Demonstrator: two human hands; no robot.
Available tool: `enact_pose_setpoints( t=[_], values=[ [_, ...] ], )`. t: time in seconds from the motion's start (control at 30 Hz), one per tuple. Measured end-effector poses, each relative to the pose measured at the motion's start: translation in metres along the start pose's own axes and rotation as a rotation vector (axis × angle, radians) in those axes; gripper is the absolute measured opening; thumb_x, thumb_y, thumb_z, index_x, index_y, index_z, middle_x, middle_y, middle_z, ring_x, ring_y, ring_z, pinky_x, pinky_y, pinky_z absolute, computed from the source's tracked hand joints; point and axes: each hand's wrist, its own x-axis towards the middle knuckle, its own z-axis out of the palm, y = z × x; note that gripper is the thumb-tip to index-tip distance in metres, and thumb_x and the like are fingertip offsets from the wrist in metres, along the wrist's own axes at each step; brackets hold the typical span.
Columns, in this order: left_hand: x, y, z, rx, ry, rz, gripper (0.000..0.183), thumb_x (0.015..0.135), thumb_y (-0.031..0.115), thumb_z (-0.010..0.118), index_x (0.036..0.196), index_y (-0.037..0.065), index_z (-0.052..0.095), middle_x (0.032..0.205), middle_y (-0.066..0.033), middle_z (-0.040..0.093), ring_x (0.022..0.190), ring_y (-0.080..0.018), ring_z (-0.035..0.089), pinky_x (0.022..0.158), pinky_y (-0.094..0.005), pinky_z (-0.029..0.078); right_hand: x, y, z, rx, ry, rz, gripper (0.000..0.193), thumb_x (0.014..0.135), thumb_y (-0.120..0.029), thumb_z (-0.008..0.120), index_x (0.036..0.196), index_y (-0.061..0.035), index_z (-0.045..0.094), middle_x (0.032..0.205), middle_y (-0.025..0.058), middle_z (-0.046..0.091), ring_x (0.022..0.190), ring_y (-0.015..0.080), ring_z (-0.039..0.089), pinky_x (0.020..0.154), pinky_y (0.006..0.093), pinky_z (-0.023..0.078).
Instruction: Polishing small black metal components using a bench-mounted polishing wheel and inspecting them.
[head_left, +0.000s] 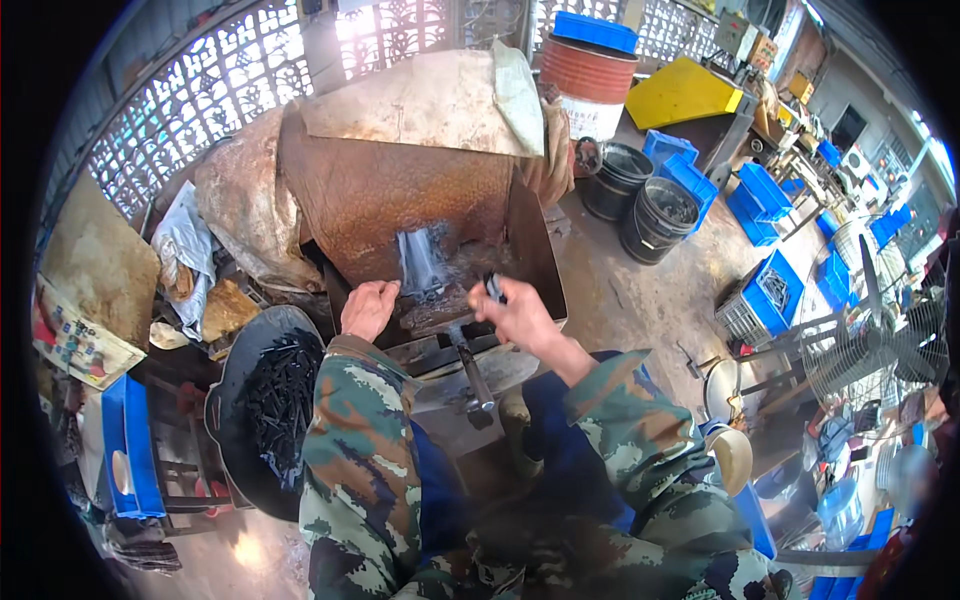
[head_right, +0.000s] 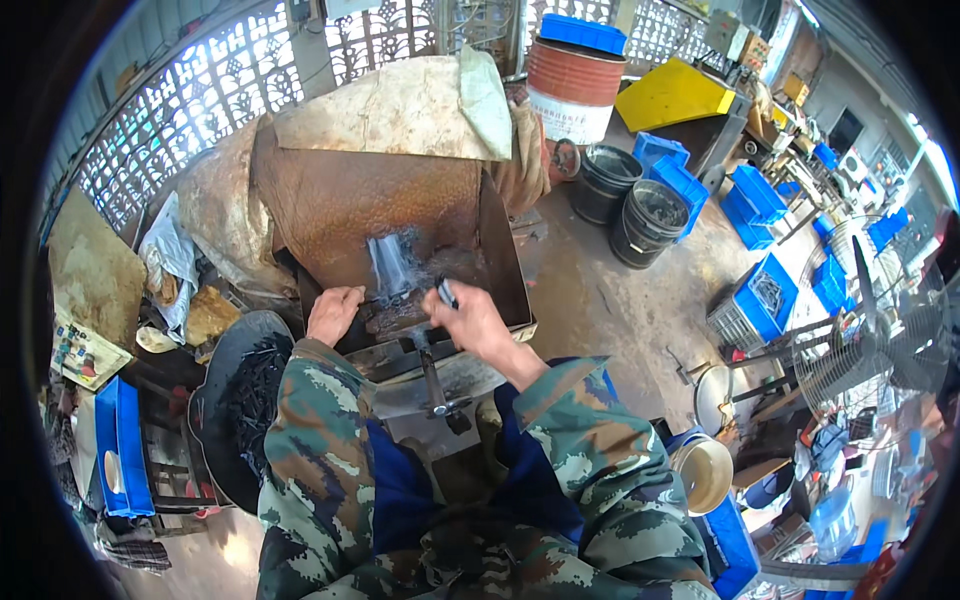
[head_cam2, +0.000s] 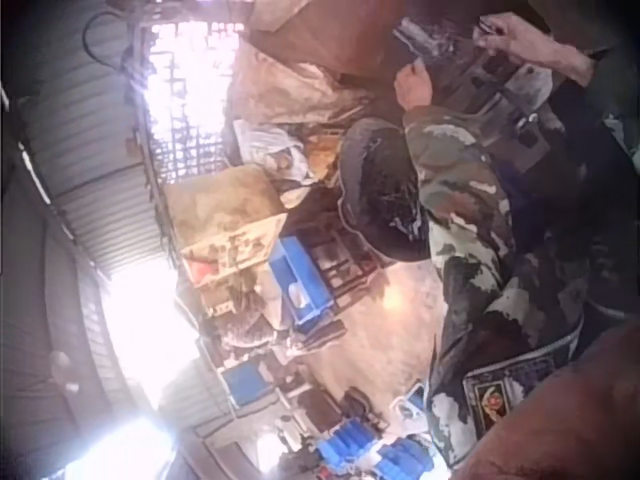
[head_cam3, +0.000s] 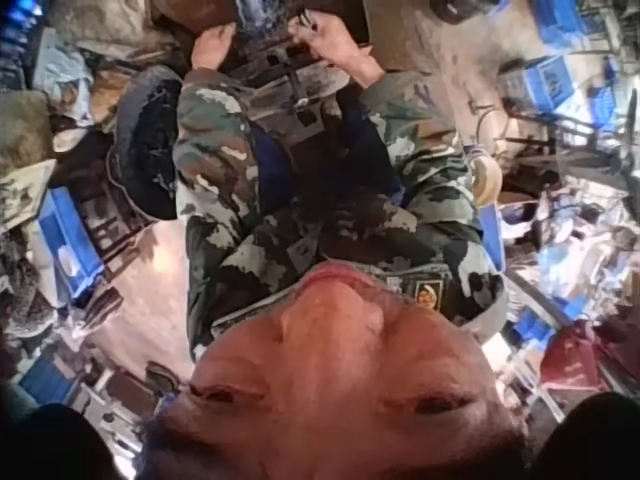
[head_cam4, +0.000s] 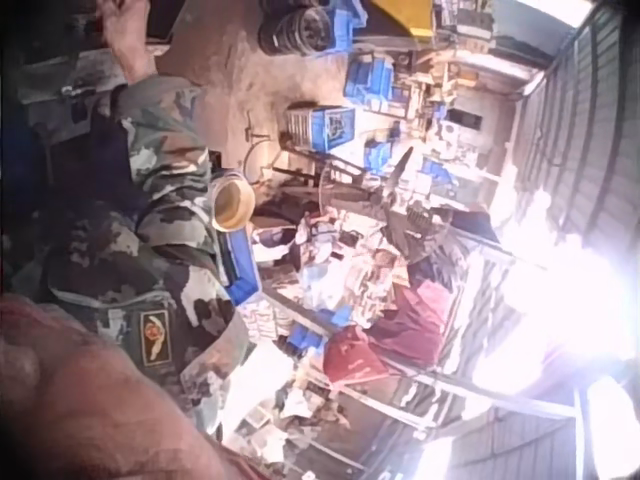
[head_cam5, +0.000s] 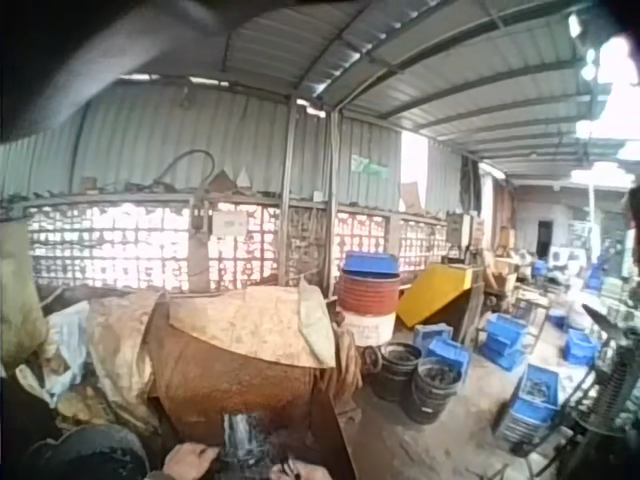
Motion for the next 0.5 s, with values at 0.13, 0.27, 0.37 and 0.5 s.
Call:
enact_pose_setpoints(
  t=[0.13, 0.27, 0.37, 0.5],
  values=[
    [0.000, -0.005, 0.000, 0.003, 0.037, 0.008, 0.044, 0.095, 0.043, 0.051, 0.095, 0.005, 0.072, 0.096, -0.0252, 0.068, 0.099, -0.0450, 0.062, 0.086, -0.0499, 0.048, -0.012, 0.032, 0.001, -0.566, -0.156, -0.549, 0.016, 0.090, -0.011, 0.065, 0.103, -0.0030, 0.064, 0.094, 0.0131, 0.069, 0.090, 0.0324, 0.068, 0.079, 0.0407, 0.053],
    [-0.002, 0.002, -0.002, -0.001, 0.052, -0.079, 0.046, 0.095, 0.045, 0.050, 0.094, 0.005, 0.073, 0.097, -0.0256, 0.068, 0.099, -0.0450, 0.062, 0.086, -0.0510, 0.048, -0.029, 0.039, 0.005, -0.638, -0.334, -0.631, 0.028, 0.083, -0.003, 0.063, 0.110, -0.0057, 0.063, 0.115, 0.0112, 0.065, 0.105, 0.0384, 0.062, 0.083, 0.0454, 0.053],
    [-0.003, -0.002, -0.005, -0.010, 0.066, -0.115, 0.047, 0.094, 0.046, 0.051, 0.094, 0.006, 0.073, 0.097, -0.0255, 0.068, 0.099, -0.0453, 0.063, 0.087, -0.0517, 0.048, -0.031, 0.038, 0.013, -0.750, -0.436, -0.605, 0.043, 0.078, 0.004, 0.059, 0.118, -0.0092, 0.060, 0.131, 0.0098, 0.057, 0.106, 0.0369, 0.062, 0.085, 0.0469, 0.052],
    [-0.003, 0.004, -0.004, -0.068, 0.098, -0.168, 0.048, 0.093, 0.048, 0.051, 0.094, 0.006, 0.073, 0.097, -0.0246, 0.069, 0.098, -0.0456, 0.063, 0.086, -0.0515, 0.049, -0.029, 0.036, 0.006, -0.795, -0.491, -0.561, 0.053, 0.072, 0.007, 0.057, 0.123, -0.0086, 0.057, 0.137, 0.0073, 0.054, 0.118, 0.0337, 0.057, 0.091, 0.0430, 0.053]
  ],
)
